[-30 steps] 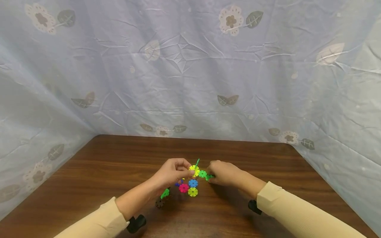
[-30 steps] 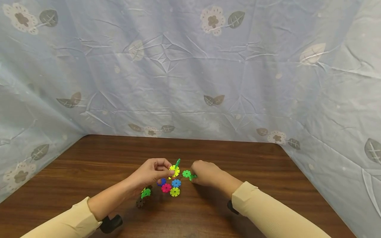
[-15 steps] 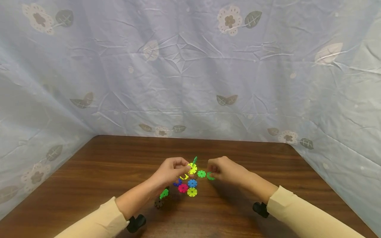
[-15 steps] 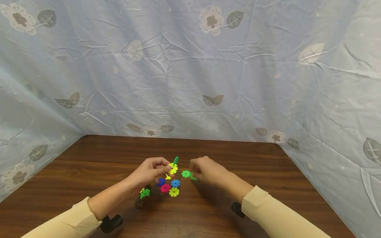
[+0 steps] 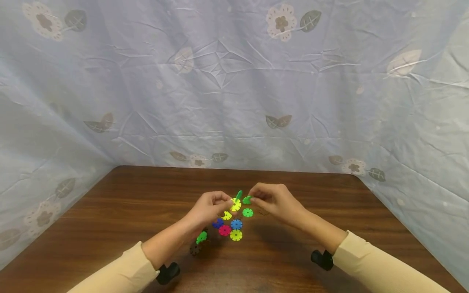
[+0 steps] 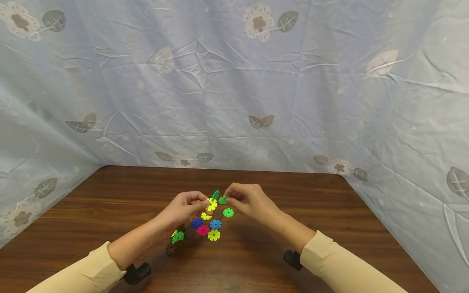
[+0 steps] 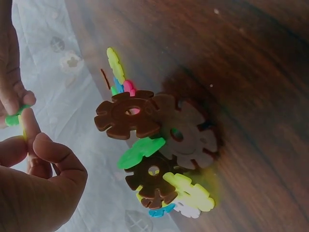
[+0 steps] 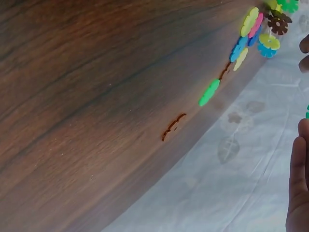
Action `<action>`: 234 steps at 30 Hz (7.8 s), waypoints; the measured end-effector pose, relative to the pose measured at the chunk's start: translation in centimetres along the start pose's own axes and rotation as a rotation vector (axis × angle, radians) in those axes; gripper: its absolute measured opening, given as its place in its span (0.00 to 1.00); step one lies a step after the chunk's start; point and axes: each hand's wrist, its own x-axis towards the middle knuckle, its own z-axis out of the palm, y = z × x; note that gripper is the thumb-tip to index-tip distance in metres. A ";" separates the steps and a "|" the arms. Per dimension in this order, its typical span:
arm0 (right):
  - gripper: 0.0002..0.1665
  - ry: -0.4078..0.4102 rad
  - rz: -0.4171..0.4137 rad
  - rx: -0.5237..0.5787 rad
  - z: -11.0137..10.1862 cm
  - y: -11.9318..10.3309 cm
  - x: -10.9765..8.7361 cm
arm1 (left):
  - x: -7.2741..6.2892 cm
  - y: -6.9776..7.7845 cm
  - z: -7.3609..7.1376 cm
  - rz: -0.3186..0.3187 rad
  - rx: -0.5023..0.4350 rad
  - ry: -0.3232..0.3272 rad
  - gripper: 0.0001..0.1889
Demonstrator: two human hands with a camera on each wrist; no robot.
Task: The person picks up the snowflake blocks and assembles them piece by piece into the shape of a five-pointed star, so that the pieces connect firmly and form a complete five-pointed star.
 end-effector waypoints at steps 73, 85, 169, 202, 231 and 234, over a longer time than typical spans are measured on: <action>0.09 0.110 0.015 -0.181 1.3 -1.5 1.7 | 2.6 -0.6 -6.0 0.434 0.847 0.177 0.14; 0.07 0.016 0.052 -0.223 0.2 -0.4 0.4 | 5.0 -4.8 -9.1 0.190 0.860 0.036 0.08; 0.22 -0.534 0.376 -0.515 0.3 3.8 0.5 | 1.8 0.5 3.0 0.217 1.140 -0.376 0.12; 0.06 -0.016 -0.065 -0.001 -0.9 1.5 0.8 | 2.1 2.0 -0.4 0.152 0.170 -0.150 0.14; 0.05 0.061 -0.088 0.002 0.0 0.3 0.7 | 2.1 1.7 -0.8 0.086 0.072 -0.178 0.16; 0.05 0.066 -0.098 0.024 0.1 0.3 0.6 | 2.0 1.7 -0.8 0.079 0.036 -0.193 0.16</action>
